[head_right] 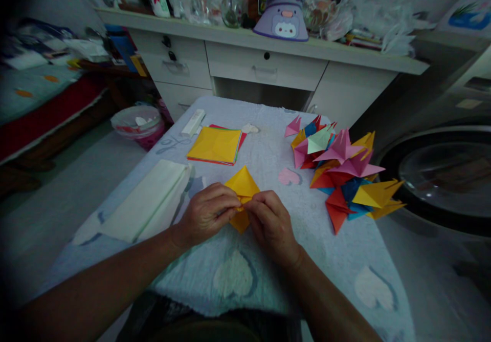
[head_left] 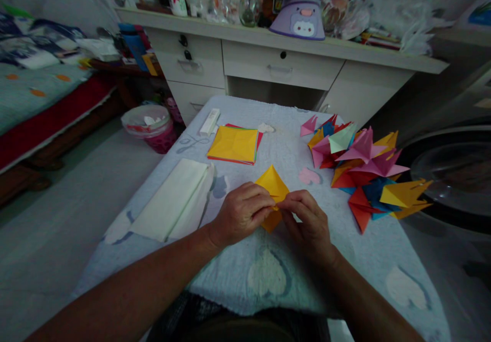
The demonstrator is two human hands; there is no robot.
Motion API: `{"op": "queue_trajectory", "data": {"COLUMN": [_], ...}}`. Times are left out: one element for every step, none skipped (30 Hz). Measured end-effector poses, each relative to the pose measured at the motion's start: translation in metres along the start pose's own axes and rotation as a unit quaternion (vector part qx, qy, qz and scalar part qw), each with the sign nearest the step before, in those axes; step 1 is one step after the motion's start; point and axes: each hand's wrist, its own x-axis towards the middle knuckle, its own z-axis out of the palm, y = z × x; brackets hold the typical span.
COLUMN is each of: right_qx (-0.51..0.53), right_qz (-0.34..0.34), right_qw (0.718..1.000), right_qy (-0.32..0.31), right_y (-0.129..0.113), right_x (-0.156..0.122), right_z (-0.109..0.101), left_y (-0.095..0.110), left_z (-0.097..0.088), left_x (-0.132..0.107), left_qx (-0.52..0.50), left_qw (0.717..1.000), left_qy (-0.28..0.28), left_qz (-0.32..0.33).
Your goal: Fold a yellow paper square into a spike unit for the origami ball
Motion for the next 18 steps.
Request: {"op": "queue_trajectory", "data": {"right_qx": [0.004, 0.009, 0.012, 0.011, 0.007, -0.003, -0.017, -0.030, -0.037, -0.035, -0.028, -0.017, -0.004, 0.011, 0.027, 0.044, 0.062, 0.080], "right_qz": [0.004, 0.013, 0.027, 0.046, 0.068, 0.094, 0.117, 0.138, 0.152, 0.158, 0.162, 0.163, 0.163, 0.165, 0.167, 0.169, 0.173, 0.176], "right_qw": [1.000, 1.000, 0.999, 0.999, 0.997, 0.994, 0.992, 0.989, 0.988, 0.987, 0.986, 0.985, 0.983, 0.980, 0.977, 0.973, 0.970, 0.968], "right_qy": [-0.001, 0.004, 0.013, 0.026, 0.040, 0.047, 0.044, 0.031, 0.008, -0.013, -0.036, -0.061, -0.086, -0.111, -0.133, -0.150, -0.160, -0.162], "right_y": [0.000, 0.000, 0.000, 0.002, 0.004, 0.007, 0.011, 0.015, 0.019, 0.022, 0.024, 0.025, 0.025, 0.024, 0.023, 0.021, 0.020, 0.019], "right_x": [0.000, 0.001, 0.001, 0.002, 0.002, 0.003, 0.003, 0.003, 0.003, 0.003, 0.004, 0.004, 0.004, 0.005, 0.005, 0.006, 0.006, 0.006], "right_z": [-0.001, -0.003, -0.005, -0.007, -0.009, -0.010, -0.010, -0.010, -0.009, -0.008, -0.006, -0.004, -0.003, -0.002, -0.001, -0.001, -0.001, 0.000], "left_y": [0.000, 0.001, 0.001, 0.001, 0.001, 0.001, 0.001, 0.000, -0.001, -0.002, -0.003, -0.004, -0.004, -0.005, -0.006, -0.006, -0.006, -0.007], "left_z": [-0.001, -0.002, -0.003, -0.005, -0.007, -0.008, -0.010, -0.011, -0.011, -0.012, -0.012, -0.011, -0.010, -0.010, -0.008, -0.007, -0.006, -0.005], "left_x": [0.000, 0.001, 0.002, 0.002, 0.003, 0.003, 0.004, 0.004, 0.003, 0.003, 0.003, 0.002, 0.002, 0.001, 0.001, 0.001, 0.000, 0.000], "left_qx": [-0.001, -0.004, -0.011, -0.022, -0.038, -0.057, -0.077, -0.096, -0.115, -0.134, -0.154, -0.175, -0.196, -0.216, -0.232, -0.243, -0.252, -0.257], "left_qw": [1.000, 1.000, 1.000, 0.999, 0.998, 0.996, 0.993, 0.988, 0.982, 0.976, 0.970, 0.962, 0.955, 0.947, 0.940, 0.935, 0.930, 0.926], "left_qy": [0.003, 0.009, 0.016, 0.026, 0.037, 0.049, 0.060, 0.069, 0.077, 0.082, 0.086, 0.088, 0.091, 0.091, 0.089, 0.085, 0.081, 0.077], "left_qz": [0.003, 0.004, 0.001, -0.008, -0.024, -0.045, -0.071, -0.099, -0.126, -0.149, -0.170, -0.188, -0.204, -0.218, -0.232, -0.245, -0.255, -0.264]}}
